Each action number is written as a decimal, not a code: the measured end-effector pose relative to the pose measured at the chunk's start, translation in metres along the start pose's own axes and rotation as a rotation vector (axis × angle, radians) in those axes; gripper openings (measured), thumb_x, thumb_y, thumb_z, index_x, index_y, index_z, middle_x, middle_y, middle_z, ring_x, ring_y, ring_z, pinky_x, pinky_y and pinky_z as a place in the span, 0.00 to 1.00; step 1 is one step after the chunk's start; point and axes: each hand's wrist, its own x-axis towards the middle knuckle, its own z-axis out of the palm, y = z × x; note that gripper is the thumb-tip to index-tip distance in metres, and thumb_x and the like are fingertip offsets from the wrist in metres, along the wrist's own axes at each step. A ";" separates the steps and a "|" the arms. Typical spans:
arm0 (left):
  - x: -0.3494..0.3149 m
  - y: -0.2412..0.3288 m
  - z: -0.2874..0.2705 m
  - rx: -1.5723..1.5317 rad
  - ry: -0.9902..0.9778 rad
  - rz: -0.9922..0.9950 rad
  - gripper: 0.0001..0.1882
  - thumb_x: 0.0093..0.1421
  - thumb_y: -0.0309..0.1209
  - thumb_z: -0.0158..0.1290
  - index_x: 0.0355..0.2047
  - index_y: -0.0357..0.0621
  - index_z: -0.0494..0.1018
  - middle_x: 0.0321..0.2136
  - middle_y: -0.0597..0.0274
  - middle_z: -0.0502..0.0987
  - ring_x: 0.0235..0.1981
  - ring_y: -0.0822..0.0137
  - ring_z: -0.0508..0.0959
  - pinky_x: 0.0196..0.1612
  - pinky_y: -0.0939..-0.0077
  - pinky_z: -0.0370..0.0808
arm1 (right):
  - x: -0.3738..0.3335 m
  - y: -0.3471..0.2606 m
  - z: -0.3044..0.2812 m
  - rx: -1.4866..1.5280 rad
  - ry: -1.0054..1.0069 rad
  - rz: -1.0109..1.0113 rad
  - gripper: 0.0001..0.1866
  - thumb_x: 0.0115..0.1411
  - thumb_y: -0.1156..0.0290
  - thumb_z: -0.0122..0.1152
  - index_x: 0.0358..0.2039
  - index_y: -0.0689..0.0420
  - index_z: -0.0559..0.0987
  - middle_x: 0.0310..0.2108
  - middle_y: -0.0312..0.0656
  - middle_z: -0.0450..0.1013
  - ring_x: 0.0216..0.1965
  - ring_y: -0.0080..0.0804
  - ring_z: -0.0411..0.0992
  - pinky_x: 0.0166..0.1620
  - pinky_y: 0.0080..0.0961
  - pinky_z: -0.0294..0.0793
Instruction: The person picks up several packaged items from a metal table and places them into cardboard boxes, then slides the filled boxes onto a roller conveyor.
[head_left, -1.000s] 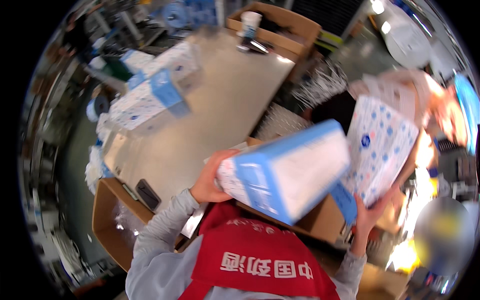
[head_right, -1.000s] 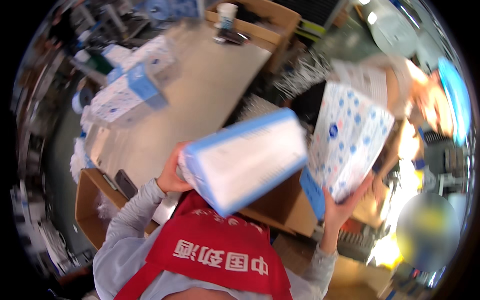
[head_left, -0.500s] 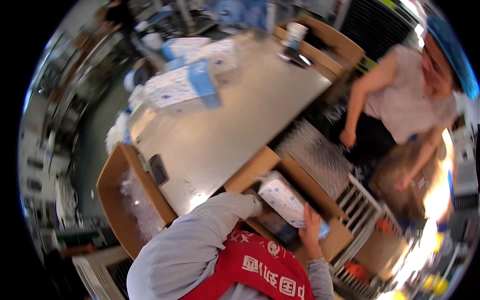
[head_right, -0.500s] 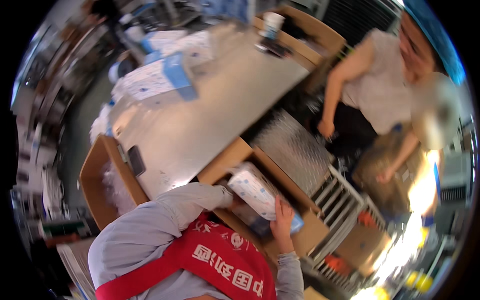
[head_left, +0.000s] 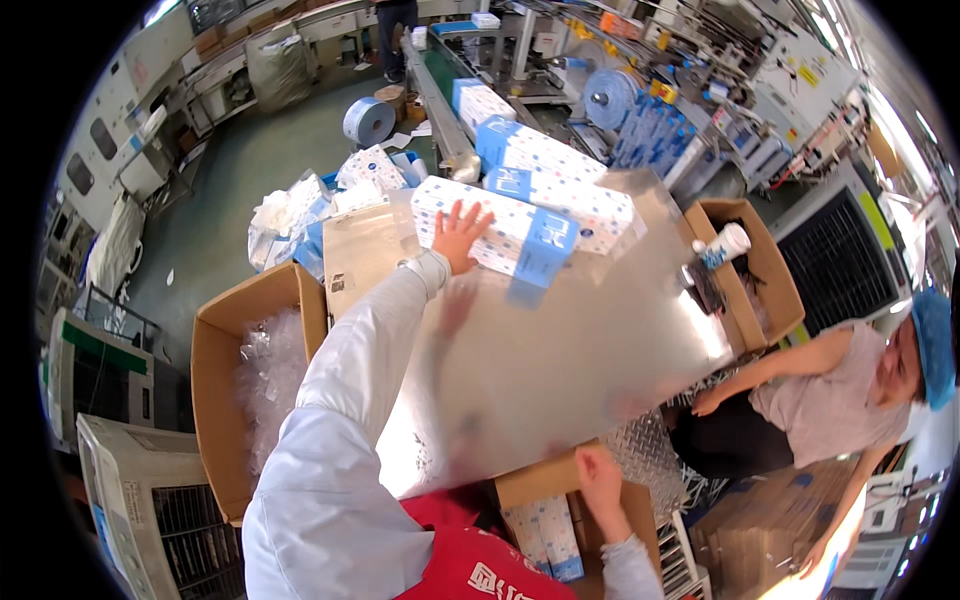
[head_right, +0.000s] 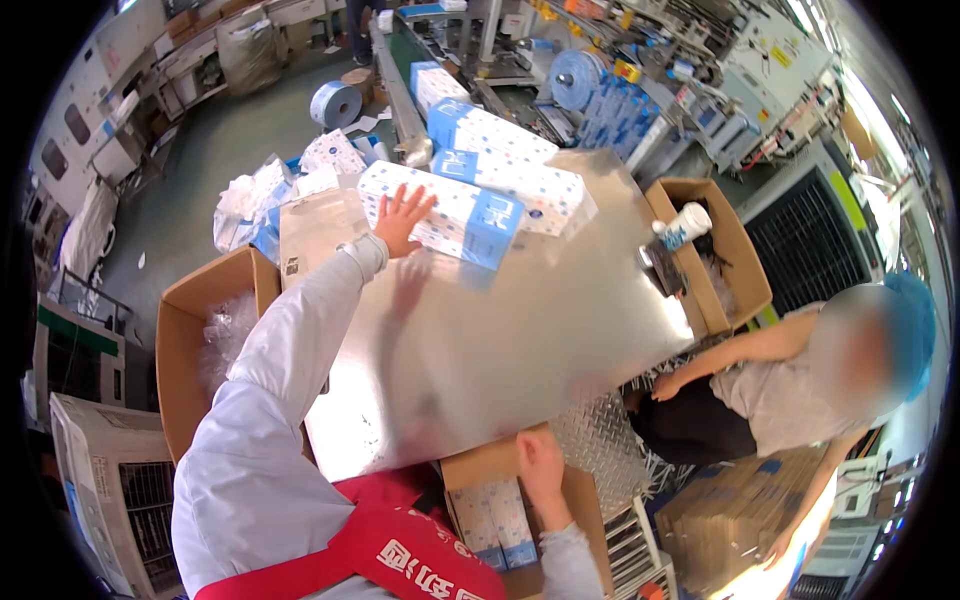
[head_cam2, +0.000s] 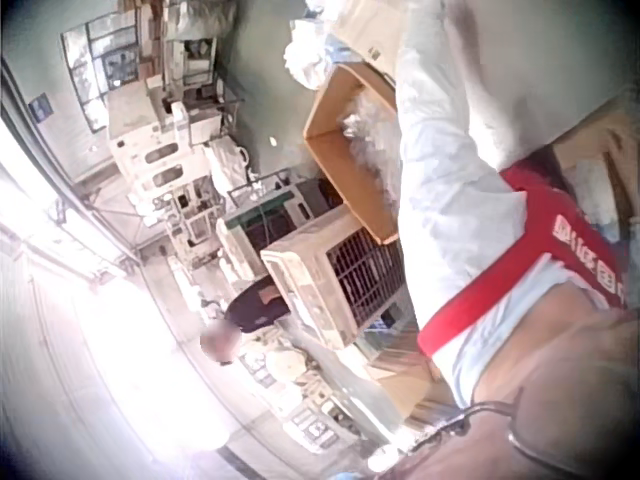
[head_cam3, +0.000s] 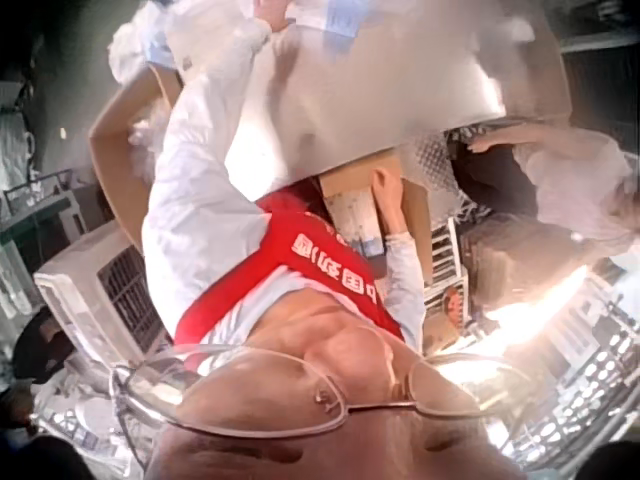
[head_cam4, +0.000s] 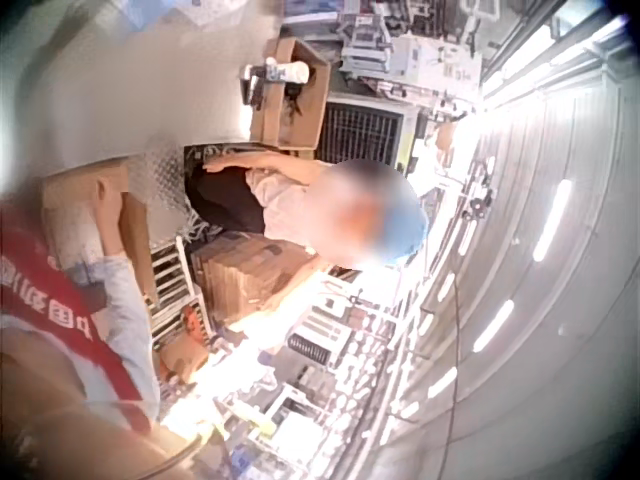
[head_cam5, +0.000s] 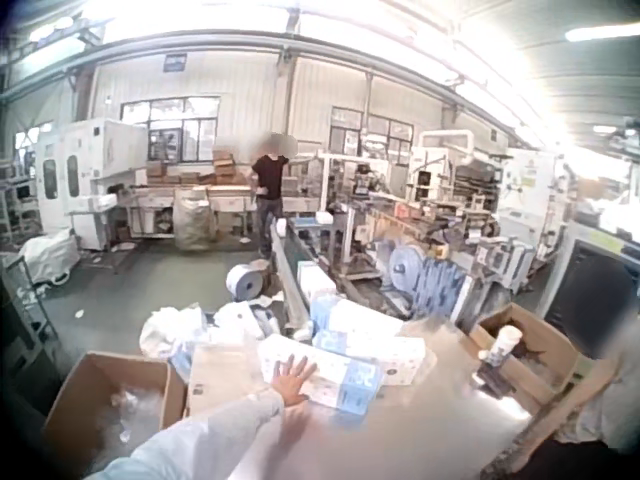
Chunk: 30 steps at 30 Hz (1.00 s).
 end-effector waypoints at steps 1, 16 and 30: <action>-0.002 0.001 0.003 -0.035 0.015 0.036 0.51 0.43 0.41 0.63 0.67 0.65 0.49 0.68 0.60 0.46 0.68 0.42 0.42 0.62 0.29 0.40 | 0.047 -0.025 -0.011 -0.102 0.056 -0.173 0.10 0.54 0.71 0.62 0.37 0.60 0.78 0.32 0.46 0.74 0.34 0.42 0.74 0.36 0.33 0.73; -0.473 -0.103 -0.083 -0.377 0.344 -1.167 0.27 0.53 0.28 0.56 0.55 0.45 0.68 0.43 0.47 0.72 0.47 0.48 0.69 0.52 0.60 0.67 | 0.292 -0.158 0.061 -0.558 -0.073 -0.453 0.58 0.37 0.58 0.76 0.66 0.54 0.54 0.43 0.55 0.69 0.46 0.53 0.67 0.49 0.44 0.65; -0.433 -0.154 0.005 0.122 -0.314 -0.934 0.12 0.56 0.34 0.49 0.34 0.48 0.82 0.35 0.48 0.78 0.40 0.48 0.77 0.46 0.57 0.74 | 0.048 -0.127 -0.079 -0.071 0.106 -0.130 0.57 0.40 0.68 0.75 0.67 0.58 0.50 0.54 0.52 0.65 0.56 0.47 0.65 0.56 0.35 0.65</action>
